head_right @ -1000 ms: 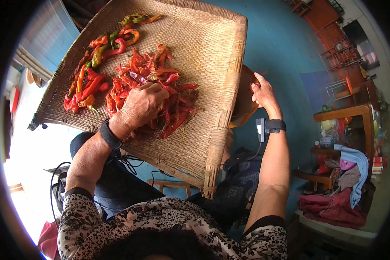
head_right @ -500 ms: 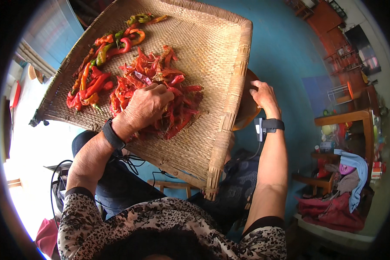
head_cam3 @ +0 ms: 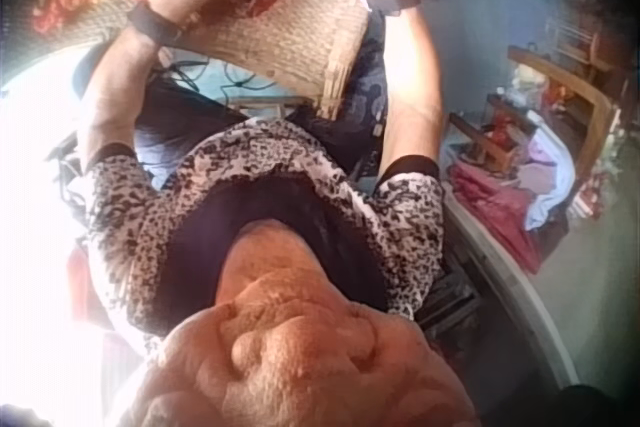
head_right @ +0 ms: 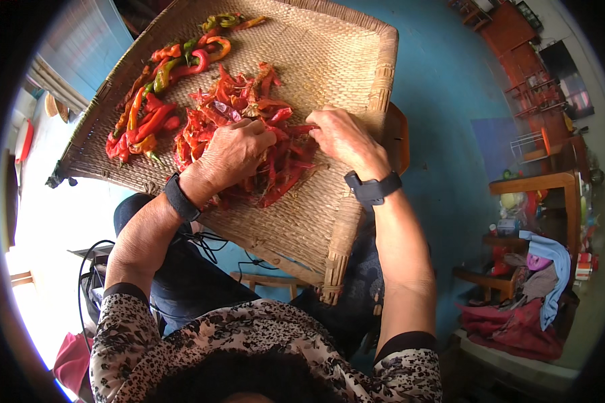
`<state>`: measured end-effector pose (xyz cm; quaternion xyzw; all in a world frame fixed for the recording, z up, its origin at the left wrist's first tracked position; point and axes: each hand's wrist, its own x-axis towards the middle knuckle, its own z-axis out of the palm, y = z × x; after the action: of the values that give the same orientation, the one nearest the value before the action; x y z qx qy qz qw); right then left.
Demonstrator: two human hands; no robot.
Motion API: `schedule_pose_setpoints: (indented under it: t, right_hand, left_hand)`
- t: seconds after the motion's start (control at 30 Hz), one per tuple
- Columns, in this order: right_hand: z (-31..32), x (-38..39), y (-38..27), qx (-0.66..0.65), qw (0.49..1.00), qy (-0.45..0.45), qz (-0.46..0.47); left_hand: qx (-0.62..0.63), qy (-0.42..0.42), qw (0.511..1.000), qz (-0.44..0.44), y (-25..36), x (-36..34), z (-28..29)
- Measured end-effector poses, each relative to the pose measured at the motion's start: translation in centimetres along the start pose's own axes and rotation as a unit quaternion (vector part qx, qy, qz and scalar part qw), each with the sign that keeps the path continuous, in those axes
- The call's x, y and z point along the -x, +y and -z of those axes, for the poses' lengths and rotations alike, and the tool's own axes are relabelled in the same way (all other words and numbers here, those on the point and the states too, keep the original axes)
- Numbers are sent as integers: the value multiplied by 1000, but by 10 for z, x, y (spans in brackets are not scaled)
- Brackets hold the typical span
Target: The person is sorting and de-seeding dried red peppers in a woven bamboo tray.
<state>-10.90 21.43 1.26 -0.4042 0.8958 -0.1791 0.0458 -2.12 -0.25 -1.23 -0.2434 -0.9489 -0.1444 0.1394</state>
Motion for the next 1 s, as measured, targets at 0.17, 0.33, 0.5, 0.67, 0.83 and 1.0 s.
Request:
schedule_pose_setpoints:
  t: [0.17,0.33,0.5,0.67,0.83,1.0]
  right_hand:
    - [-33,-10,23,18,999,-37,-11]
    - [-36,-18,13,74,997,-29,-25]
    - [-28,-21,14,82,991,-94,-47]
    - [-1,-8,15,22,998,-13,-53]
    - [22,25,19,-57,984,135,-99]
    - [46,63,50,-93,917,353,-162]
  left_hand:
    - [27,9,1000,-6,5,1,8]
    - [39,20,999,0,4,7,9]
    - [37,12,999,-5,3,9,12]
    - [29,7,999,-13,1,9,8]
    - [21,14,999,-19,5,5,6]
    - [5,12,1000,-21,7,2,3]
